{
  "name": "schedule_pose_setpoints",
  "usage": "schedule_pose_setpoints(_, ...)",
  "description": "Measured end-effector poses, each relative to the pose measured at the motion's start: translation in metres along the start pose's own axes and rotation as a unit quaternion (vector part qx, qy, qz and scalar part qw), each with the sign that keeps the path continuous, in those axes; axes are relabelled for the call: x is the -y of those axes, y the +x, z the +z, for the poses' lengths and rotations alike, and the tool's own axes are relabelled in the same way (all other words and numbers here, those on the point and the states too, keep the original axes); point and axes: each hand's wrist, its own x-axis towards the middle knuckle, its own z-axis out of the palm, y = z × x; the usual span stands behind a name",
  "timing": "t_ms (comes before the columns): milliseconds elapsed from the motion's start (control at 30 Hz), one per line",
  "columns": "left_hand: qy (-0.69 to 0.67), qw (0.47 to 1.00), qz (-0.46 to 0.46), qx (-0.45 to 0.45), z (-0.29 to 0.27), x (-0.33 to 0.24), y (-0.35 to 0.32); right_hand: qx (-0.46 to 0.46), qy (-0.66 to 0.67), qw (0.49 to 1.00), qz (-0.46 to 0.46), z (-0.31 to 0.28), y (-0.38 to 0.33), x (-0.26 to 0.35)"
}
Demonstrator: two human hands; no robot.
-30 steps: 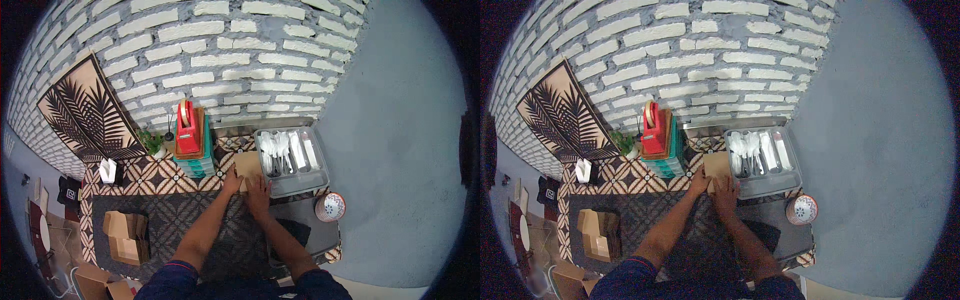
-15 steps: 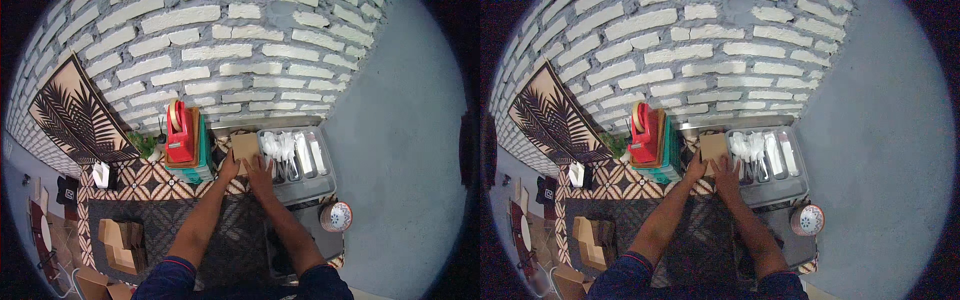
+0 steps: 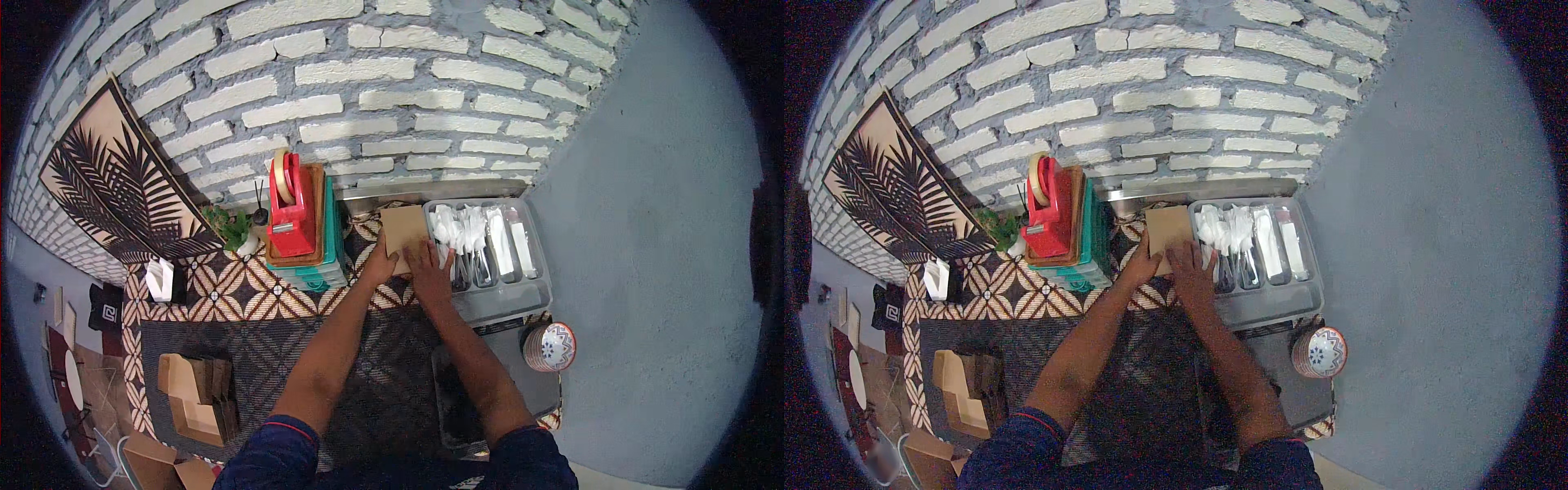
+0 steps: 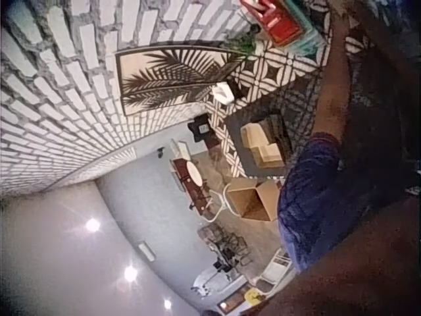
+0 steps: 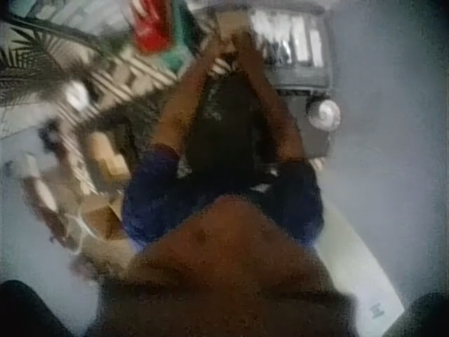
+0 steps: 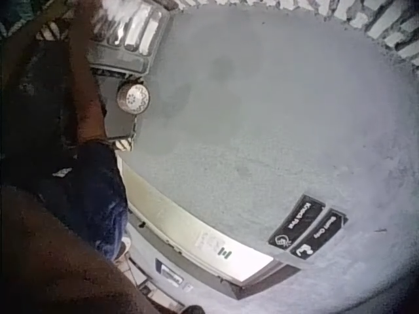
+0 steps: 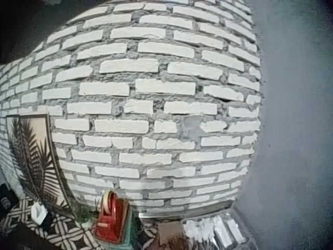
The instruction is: Assembling cardboard meal boxes and organizing plastic baskets in a restaurant prep area.
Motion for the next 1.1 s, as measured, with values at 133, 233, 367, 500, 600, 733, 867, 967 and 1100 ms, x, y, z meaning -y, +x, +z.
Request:
schedule_pose_setpoints(133,0.044,0.998,0.022,-0.032,-0.001,0.009,0.003,-0.015,0.001,1.000,-0.017,-0.002,0.001,0.002)
schedule_pose_setpoints(233,0.011,1.000,-0.015,-0.003,0.009,0.001,0.009,-0.001,-0.044,0.999,-0.008,-0.001,-0.003,-0.010)
schedule_pose_setpoints(367,0.024,0.999,-0.007,-0.025,0.005,0.017,0.011,-0.043,-0.016,0.999,-0.021,0.001,0.004,-0.001)
schedule_pose_setpoints(500,0.038,0.999,-0.015,-0.021,0.010,0.010,0.011,-0.064,-0.033,0.997,-0.029,0.008,0.000,-0.010)
schedule_pose_setpoints(600,0.037,0.999,-0.008,-0.007,0.011,0.008,0.013,-0.024,-0.059,0.998,-0.025,0.008,-0.004,-0.013)
schedule_pose_setpoints(733,0.047,0.999,-0.015,0.001,0.003,0.021,0.014,-0.016,-0.049,0.999,-0.015,0.007,0.004,-0.006)
schedule_pose_setpoints(867,0.090,0.988,0.125,0.004,-0.008,0.019,0.006,-0.040,-0.040,0.998,-0.020,0.003,0.000,-0.012)
schedule_pose_setpoints(967,0.252,0.965,0.037,-0.060,-0.018,0.028,-0.005,-0.040,-0.001,0.999,-0.005,-0.003,-0.004,-0.012)
schedule_pose_setpoints(1100,0.236,0.966,-0.024,-0.101,-0.017,0.025,-0.011,-0.005,0.000,1.000,0.009,-0.016,-0.004,-0.007)
